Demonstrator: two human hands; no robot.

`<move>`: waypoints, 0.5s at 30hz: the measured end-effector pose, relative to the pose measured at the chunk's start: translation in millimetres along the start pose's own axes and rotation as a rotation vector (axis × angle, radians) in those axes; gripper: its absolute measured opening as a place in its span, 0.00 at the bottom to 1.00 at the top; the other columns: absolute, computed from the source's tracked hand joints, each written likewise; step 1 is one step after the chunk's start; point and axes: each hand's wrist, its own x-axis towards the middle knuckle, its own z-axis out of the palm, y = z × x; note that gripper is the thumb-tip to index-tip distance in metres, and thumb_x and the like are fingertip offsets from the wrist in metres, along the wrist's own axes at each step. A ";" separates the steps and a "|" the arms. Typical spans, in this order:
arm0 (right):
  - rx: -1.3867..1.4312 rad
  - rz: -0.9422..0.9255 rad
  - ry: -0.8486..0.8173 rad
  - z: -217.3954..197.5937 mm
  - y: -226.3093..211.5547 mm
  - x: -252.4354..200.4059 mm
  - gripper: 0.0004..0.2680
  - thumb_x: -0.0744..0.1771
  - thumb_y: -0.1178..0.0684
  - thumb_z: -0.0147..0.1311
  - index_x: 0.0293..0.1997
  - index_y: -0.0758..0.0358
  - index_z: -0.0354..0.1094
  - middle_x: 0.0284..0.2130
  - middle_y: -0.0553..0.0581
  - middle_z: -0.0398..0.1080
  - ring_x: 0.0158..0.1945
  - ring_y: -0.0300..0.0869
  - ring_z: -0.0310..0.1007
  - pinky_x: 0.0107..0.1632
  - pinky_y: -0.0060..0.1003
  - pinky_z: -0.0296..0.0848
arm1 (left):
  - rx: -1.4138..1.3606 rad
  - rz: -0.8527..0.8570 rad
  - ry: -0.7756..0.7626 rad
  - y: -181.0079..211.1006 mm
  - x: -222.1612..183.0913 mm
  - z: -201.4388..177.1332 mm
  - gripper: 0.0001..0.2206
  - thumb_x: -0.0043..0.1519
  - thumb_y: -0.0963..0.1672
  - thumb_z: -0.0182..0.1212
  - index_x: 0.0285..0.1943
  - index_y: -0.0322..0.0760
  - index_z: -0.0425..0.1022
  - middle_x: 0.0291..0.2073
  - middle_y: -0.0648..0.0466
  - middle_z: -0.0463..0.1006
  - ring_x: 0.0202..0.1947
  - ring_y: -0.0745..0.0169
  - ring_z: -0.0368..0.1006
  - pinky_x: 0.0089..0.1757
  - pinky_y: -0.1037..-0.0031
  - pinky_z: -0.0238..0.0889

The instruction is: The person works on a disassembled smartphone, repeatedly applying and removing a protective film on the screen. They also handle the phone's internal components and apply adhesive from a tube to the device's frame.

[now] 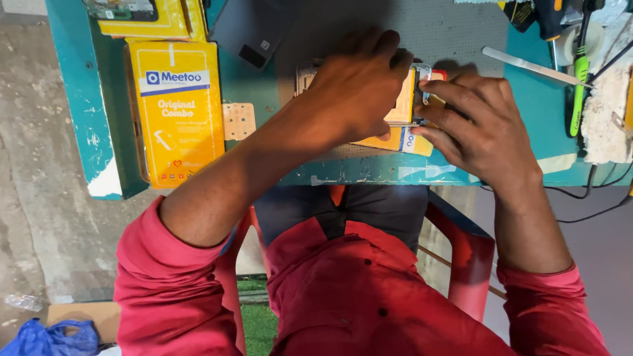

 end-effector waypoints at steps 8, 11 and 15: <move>-0.013 -0.023 0.068 13.4 -0.7 -12.2 0.09 0.66 0.58 0.72 0.50 0.61 0.79 0.59 0.54 0.76 0.57 0.44 0.73 0.56 0.39 0.66 | -0.104 0.030 0.042 -5.2 -5.8 -0.4 0.44 0.34 0.51 0.83 0.60 0.26 0.72 0.52 0.43 0.71 0.59 0.41 0.63 0.57 0.53 0.58; -0.016 -0.057 0.098 14.1 0.6 -10.8 0.09 0.66 0.59 0.72 0.50 0.60 0.80 0.56 0.48 0.77 0.57 0.42 0.73 0.59 0.42 0.66 | -0.134 0.020 0.029 -4.1 -7.9 -4.1 0.44 0.35 0.50 0.83 0.62 0.28 0.71 0.53 0.43 0.71 0.60 0.41 0.63 0.57 0.53 0.57; 0.006 -0.062 0.086 12.8 3.2 -9.5 0.08 0.66 0.58 0.71 0.50 0.59 0.81 0.55 0.49 0.78 0.56 0.42 0.73 0.60 0.44 0.65 | -0.123 0.020 0.002 -3.2 -7.1 -7.4 0.44 0.36 0.49 0.82 0.64 0.29 0.70 0.54 0.43 0.70 0.60 0.40 0.62 0.58 0.52 0.55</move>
